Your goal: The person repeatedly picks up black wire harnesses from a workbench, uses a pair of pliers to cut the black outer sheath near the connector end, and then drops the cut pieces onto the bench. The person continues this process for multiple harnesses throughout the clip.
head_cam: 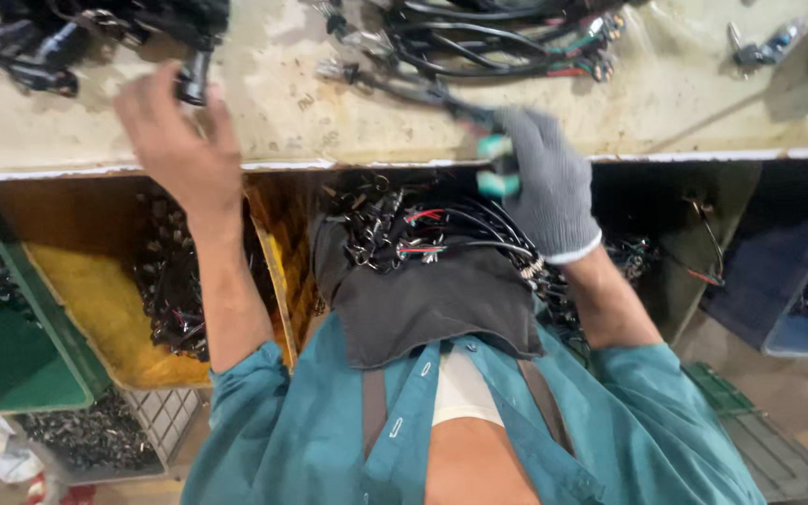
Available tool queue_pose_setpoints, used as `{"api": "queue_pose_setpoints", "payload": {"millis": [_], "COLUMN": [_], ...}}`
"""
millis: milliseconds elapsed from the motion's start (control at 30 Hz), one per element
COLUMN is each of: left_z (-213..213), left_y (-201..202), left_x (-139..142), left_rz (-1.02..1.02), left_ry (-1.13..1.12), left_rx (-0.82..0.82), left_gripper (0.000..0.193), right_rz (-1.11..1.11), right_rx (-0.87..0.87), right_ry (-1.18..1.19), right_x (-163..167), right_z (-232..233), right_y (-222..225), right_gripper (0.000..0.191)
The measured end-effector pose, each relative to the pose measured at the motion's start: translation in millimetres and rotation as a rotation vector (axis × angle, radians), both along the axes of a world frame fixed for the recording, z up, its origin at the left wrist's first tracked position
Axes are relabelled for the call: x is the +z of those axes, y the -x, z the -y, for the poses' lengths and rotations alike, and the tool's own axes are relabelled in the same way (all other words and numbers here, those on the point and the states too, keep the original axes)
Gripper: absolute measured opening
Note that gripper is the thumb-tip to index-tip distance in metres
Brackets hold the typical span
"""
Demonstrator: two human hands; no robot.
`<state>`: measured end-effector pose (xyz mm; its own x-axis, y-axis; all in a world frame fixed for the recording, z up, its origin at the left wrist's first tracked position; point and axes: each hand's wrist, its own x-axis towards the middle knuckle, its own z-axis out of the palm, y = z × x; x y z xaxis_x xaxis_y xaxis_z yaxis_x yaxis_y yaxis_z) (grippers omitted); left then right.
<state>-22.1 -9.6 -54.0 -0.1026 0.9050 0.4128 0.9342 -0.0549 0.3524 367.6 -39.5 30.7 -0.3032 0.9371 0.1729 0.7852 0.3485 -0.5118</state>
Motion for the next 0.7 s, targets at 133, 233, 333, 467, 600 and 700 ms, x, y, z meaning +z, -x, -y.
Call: {"api": "queue_pose_setpoints", "payload": {"millis": [133, 233, 333, 467, 600, 700], "left_z": [3, 20, 29, 11, -3, 1], "left_y": [-30, -88, -147, -190, -191, -188], "left_x": [19, 35, 43, 40, 40, 41], "left_rz": [0.735, 1.155, 0.741, 0.186, 0.696, 1.034], "left_ry": [-0.239, 0.041, 0.327, 0.321, 0.358, 0.519], "left_rx": [-0.226, -0.353, -0.560, -0.687, -0.652, -0.651], "left_gripper": [0.039, 0.049, 0.053, 0.069, 0.055, 0.047], "right_rz": [0.059, -0.242, -0.444, -0.501, -1.033, -1.095], "right_rx": [-0.008, -0.067, -0.134, -0.128, -0.401, -0.434], "right_ry": [0.052, 0.074, 0.159, 0.120, 0.549, 0.640], "right_x": [4, 7, 7, 3, 5, 9], "right_z": [-20, -20, -11, -7, -9, -6], "right_y": [-8, -9, -5, 0, 3, 10], "right_gripper": [0.038, 0.031, 0.031, 0.019, 0.016, 0.015]}}
